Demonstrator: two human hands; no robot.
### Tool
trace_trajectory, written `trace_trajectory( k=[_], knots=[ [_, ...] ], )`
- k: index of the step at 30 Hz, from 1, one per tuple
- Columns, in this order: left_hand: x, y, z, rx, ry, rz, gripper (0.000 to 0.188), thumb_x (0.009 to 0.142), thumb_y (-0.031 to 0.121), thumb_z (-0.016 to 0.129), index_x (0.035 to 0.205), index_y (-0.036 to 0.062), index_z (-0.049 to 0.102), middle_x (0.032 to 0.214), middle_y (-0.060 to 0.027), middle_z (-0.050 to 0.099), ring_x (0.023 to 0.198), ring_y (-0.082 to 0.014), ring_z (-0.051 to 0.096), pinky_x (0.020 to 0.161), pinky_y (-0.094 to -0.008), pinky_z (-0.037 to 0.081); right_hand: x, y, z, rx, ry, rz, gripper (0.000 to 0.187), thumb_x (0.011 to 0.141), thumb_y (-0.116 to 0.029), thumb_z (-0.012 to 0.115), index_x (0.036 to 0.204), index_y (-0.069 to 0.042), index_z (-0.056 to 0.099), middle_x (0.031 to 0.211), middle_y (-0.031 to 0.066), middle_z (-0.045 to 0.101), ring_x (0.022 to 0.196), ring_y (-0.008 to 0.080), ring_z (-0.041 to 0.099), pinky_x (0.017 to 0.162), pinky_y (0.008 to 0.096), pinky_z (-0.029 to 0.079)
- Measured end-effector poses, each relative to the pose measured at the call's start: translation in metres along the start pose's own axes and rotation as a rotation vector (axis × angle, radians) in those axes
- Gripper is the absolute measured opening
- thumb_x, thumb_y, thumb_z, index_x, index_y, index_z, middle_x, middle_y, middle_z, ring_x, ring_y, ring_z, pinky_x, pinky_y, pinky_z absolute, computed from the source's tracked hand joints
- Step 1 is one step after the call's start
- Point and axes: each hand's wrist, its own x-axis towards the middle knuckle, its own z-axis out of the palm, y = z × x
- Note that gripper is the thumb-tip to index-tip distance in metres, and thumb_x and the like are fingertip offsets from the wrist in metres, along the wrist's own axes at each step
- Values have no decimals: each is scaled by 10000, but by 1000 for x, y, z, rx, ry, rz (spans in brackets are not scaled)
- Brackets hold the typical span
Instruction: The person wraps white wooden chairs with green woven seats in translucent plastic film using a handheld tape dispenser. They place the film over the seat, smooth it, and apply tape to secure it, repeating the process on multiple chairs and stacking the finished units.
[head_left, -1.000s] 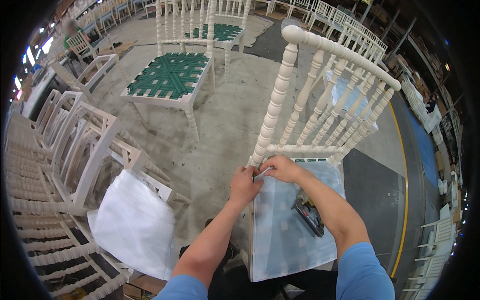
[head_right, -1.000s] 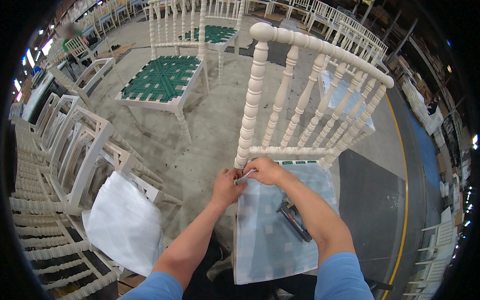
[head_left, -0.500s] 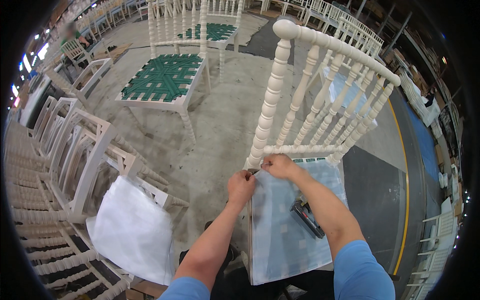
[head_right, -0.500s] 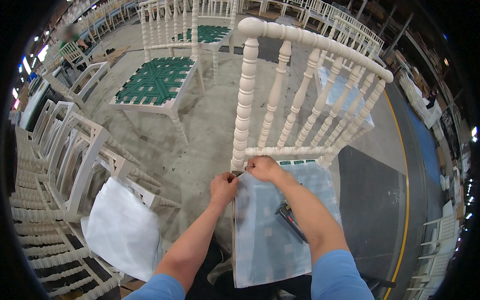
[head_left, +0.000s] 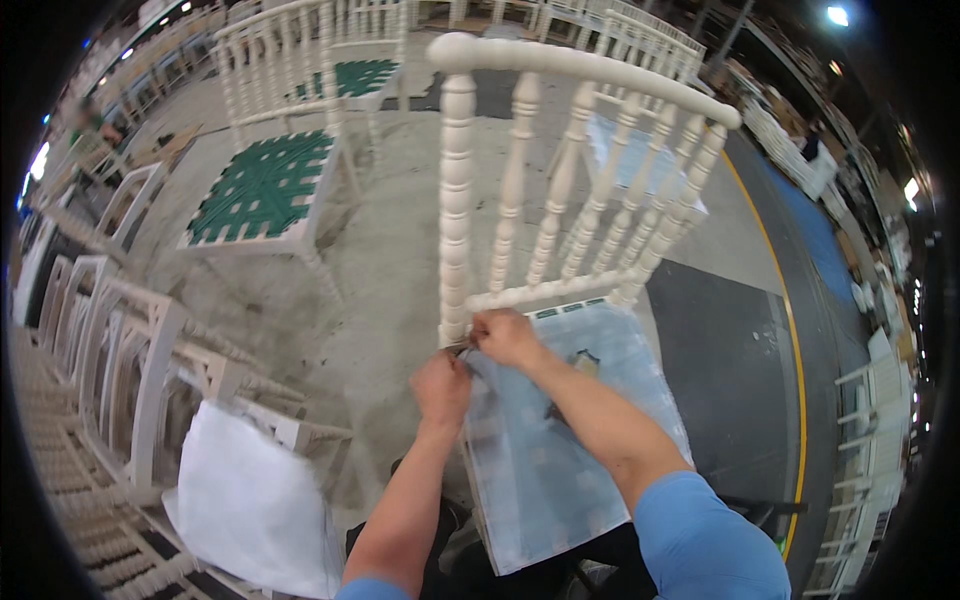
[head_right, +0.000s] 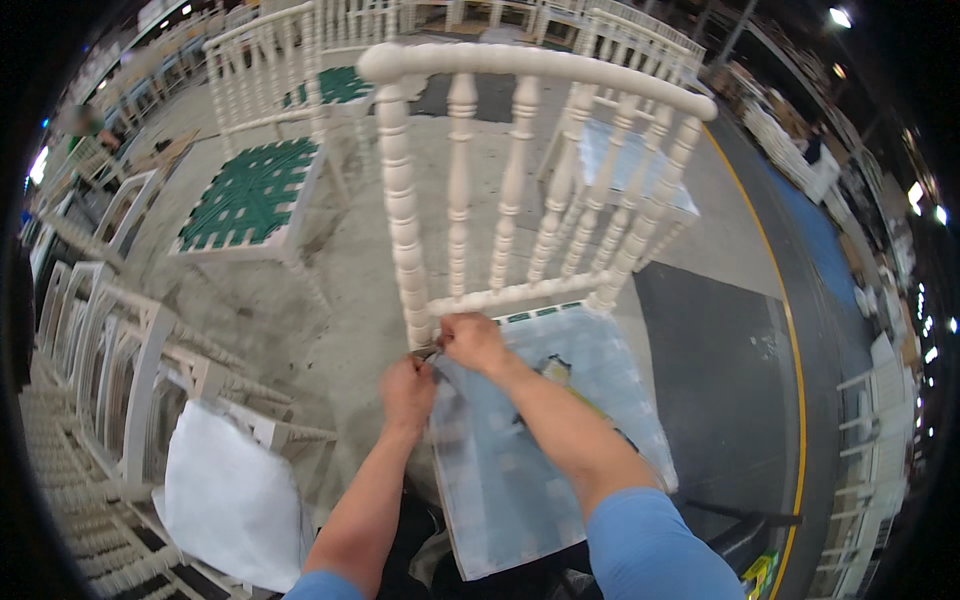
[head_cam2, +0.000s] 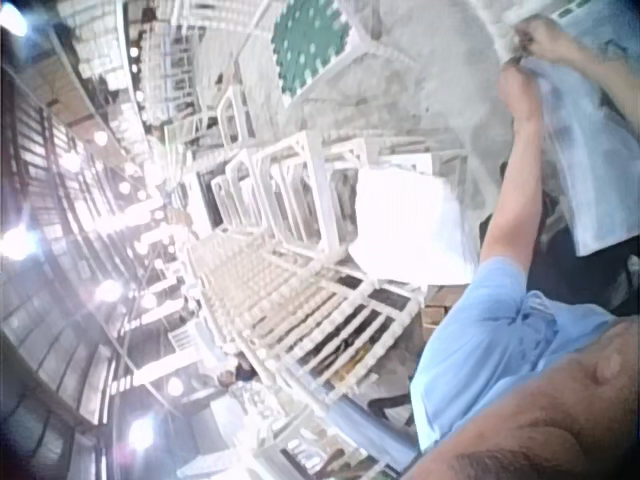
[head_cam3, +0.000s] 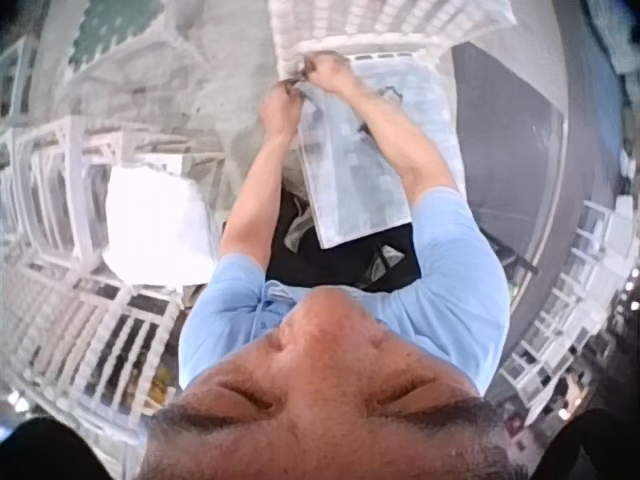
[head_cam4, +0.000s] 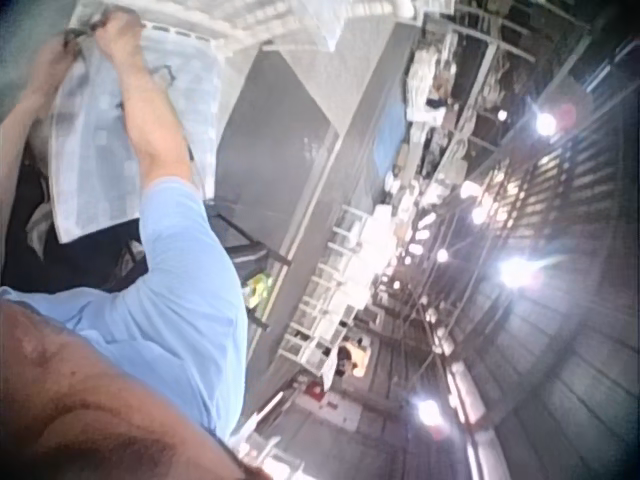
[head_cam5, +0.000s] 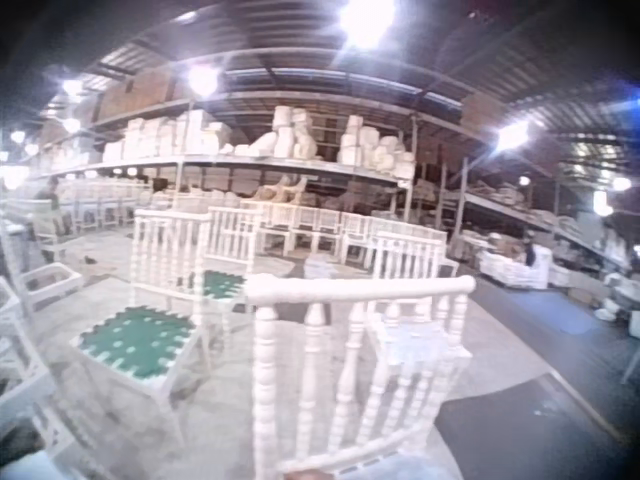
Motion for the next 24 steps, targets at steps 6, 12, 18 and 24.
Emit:
trace_trajectory(
  k=[6, 12, 18, 24],
  knots=[
    [5, 8, 8, -45, -33, -49, 184, 870, 174, 724, 955, 16, 685, 865, -199, 721, 843, -428, 701, 755, -538, 533, -13, -3, -22, 8, -31, 119, 226, 846, -271, 804, 978, -96, 752, 951, 149, 753, 982, 379, 715, 886, 495, 560],
    [17, -47, -16, -552, -259, -618, 388, 901, 261, 795, 1159, 23, 630, 916, -86, 704, 806, -239, 718, 669, -425, 562, -96, -11, -114, 238, 72, 139, 348, 884, -274, 819, 1123, -28, 763, 1083, 207, 745, 1063, 384, 709, 948, 456, 559],
    [13, -28, 1, -1071, -474, -720, 769, 949, 294, 795, 1545, 10, 400, 1109, -126, 728, 787, -198, 716, 613, -376, 570, -210, 65, -176, 168, -344, 663, 667, 740, -374, 943, 1228, 22, 719, 1121, 191, 763, 1044, 339, 738, 936, 416, 570],
    [-3, -28, 1, -1208, -393, -712, 858, 993, 291, 785, 1647, 17, 302, 1271, -156, 695, 1006, -230, 728, 796, -379, 609, -183, 55, -162, 80, -418, 677, 718, 735, -354, 951, 1271, 42, 683, 1097, 180, 760, 988, 307, 741, 896, 414, 580]
  ],
)
